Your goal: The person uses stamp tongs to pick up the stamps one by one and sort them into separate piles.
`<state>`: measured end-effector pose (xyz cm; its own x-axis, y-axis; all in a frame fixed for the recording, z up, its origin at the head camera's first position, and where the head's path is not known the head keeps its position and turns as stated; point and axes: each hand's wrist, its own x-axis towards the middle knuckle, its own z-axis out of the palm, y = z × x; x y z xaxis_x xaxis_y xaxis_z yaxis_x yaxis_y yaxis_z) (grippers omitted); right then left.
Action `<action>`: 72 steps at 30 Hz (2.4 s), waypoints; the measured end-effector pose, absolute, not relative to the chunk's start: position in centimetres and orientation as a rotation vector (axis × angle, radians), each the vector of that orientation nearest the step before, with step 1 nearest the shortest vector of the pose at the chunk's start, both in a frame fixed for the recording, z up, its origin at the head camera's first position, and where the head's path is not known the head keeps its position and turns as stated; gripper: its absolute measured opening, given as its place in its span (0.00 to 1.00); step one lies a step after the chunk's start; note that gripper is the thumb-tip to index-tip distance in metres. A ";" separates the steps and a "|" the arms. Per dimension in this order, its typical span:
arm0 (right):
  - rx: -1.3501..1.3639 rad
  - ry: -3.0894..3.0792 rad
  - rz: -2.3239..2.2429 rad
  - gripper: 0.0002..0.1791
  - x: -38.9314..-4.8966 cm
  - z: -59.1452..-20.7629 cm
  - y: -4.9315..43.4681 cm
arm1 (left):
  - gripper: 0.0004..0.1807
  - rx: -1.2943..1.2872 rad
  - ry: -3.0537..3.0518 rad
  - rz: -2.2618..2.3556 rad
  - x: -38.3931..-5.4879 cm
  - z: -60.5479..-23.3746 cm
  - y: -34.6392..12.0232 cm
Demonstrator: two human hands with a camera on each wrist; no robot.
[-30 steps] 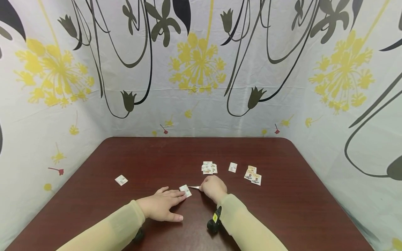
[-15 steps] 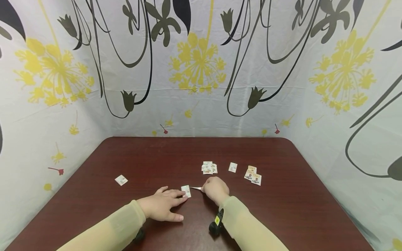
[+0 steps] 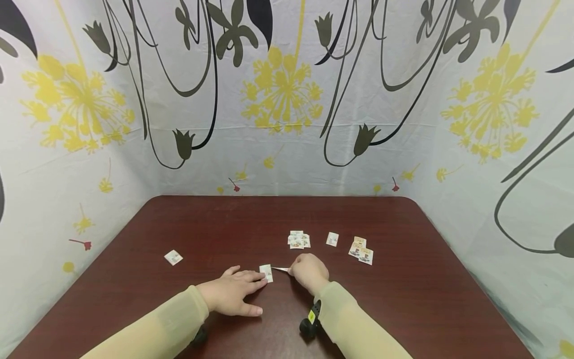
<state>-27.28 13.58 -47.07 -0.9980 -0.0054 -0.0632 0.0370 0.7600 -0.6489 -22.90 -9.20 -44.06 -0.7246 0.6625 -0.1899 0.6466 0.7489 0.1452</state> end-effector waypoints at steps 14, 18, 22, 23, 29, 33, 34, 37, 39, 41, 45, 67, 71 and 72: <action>0.037 2.882 -1.090 0.06 -26.9 -47.4 13.9 | 0.43 1.029 2.701 0.065 -22.8 -44.1 -9.1; 0.050 2.900 -1.073 0.05 -26.6 -47.3 14.1 | 0.43 1.039 2.696 0.058 -22.8 -44.1 -9.0; 0.070 2.902 -1.067 0.05 -26.3 -47.3 14.4 | 0.43 1.061 2.695 0.060 -22.7 -44.0 -8.7; 0.077 2.900 -1.068 0.05 -26.1 -47.3 14.5 | 0.43 1.067 2.697 0.058 -22.6 -44.0 -8.7; 0.105 2.885 -1.083 0.05 -25.5 -47.2 15.1 | 0.43 1.072 2.680 0.047 -22.4 -43.8 -8.3; 0.094 2.892 -1.085 0.05 -25.1 -47.1 15.4 | 0.43 1.083 2.668 0.043 -22.3 -43.7 -8.1; 0.094 2.895 -1.083 0.05 -25.1 -47.1 15.4 | 0.43 1.087 2.668 0.041 -22.4 -43.8 -8.1; 0.096 2.895 -1.081 0.04 -24.9 -47.0 15.6 | 0.42 1.097 2.672 0.033 -22.4 -43.9 -8.1; 0.099 2.895 -1.080 0.04 -24.8 -47.0 15.7 | 0.42 1.101 2.672 0.028 -22.5 -43.9 -8.1; 0.102 2.895 -1.080 0.04 -24.7 -47.0 15.7 | 0.41 1.108 2.674 0.021 -22.6 -44.0 -8.2; 0.105 2.891 -1.082 0.05 -24.6 -47.0 15.7 | 0.41 1.118 2.672 0.006 -22.7 -43.9 -8.2; 0.099 2.925 -1.078 0.05 -24.7 -47.4 16.6 | 0.42 0.997 2.682 0.108 -23.0 -44.1 -10.5; 0.105 2.912 -1.096 0.05 -24.7 -47.3 16.9 | 0.42 0.964 2.707 0.132 -23.2 -44.1 -11.7; 0.109 2.906 -1.101 0.05 -24.7 -47.3 17.0 | 0.42 0.952 2.710 0.144 -23.2 -44.1 -12.0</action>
<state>-24.71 16.99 -47.29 -0.9970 0.0543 -0.0546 0.0769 0.7468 -0.6606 -23.25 -12.01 -44.08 -0.7497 0.6260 -0.2147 0.5997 0.7798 0.1795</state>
